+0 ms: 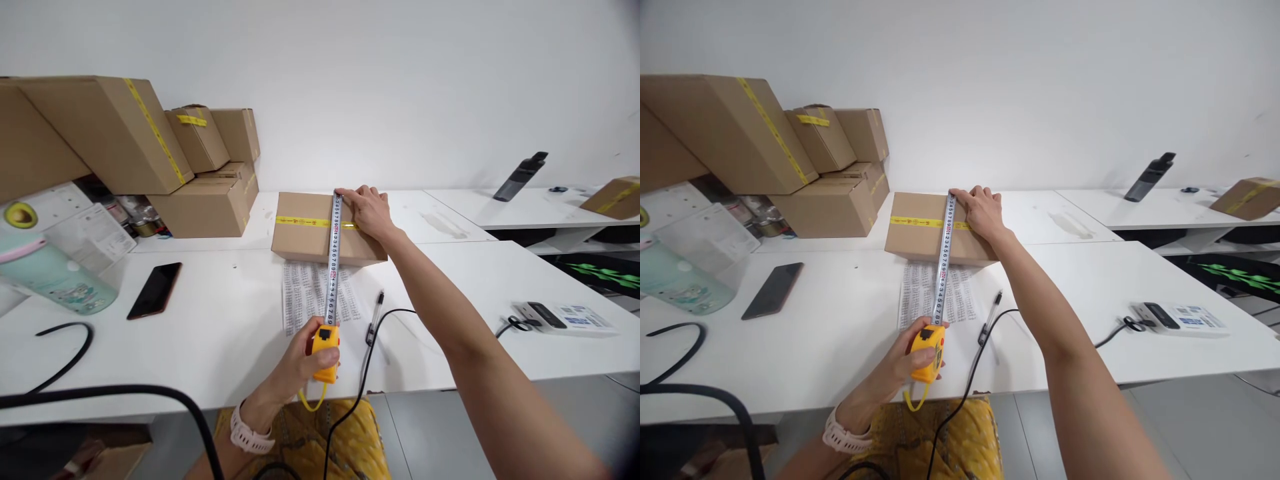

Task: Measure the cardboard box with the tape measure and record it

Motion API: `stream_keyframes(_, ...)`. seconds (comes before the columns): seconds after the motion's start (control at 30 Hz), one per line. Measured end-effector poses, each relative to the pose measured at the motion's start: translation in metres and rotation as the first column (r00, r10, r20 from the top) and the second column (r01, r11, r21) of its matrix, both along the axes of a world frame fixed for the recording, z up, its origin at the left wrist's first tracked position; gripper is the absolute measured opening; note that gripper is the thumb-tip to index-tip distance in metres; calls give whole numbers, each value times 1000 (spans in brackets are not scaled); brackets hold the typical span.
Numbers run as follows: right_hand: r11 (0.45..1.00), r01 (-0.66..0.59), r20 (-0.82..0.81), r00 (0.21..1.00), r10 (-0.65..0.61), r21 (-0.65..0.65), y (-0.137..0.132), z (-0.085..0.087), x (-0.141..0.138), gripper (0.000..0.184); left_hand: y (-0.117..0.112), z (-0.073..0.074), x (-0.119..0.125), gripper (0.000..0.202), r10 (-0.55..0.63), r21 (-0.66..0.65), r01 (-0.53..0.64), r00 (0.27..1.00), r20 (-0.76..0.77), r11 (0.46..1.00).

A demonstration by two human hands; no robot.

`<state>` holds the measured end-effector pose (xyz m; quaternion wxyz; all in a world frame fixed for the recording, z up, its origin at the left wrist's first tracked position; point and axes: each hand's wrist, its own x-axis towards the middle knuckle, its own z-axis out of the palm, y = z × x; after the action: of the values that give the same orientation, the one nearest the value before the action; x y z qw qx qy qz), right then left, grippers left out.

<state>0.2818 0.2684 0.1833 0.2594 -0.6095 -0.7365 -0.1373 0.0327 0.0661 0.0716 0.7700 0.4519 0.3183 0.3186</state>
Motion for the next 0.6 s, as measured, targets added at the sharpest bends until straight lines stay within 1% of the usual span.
stream_keyframes(0.1, 1000, 1, -16, 1000, -1, -13, 0, -1, 0, 58, -7, -7, 6, 59, 8, 0, -8, 1000, 25, 1000)
stream_keyframes(0.2, 1000, -4, -30, 1000, 4, -3, -2, -1, 0, 57, -10, -15, 13, 61, 5, 9, -5, 1000, 3, 1000)
stream_keyframes(0.3, 1000, -3, -32, 999, 3, 3, -4, -2, 0, 57, -9, -24, 16, 59, 29, 28, -28, 999, -39, 999)
stream_keyframes(0.37, 1000, 0, -31, 1000, 0, 1, -5, -2, -1, 56, -7, -28, 16, 57, 36, 37, -35, 999, -40, 999)
stream_keyframes(0.47, 1000, -2, -34, 999, 3, 11, -6, -3, -1, 55, -5, -31, 15, 56, 22, 39, -20, 999, -38, 999)
stream_keyframes(0.6, 999, -17, -53, 998, 18, 29, -5, -3, -1, 53, -5, -30, 14, 56, 23, 44, -21, 999, -46, 999)
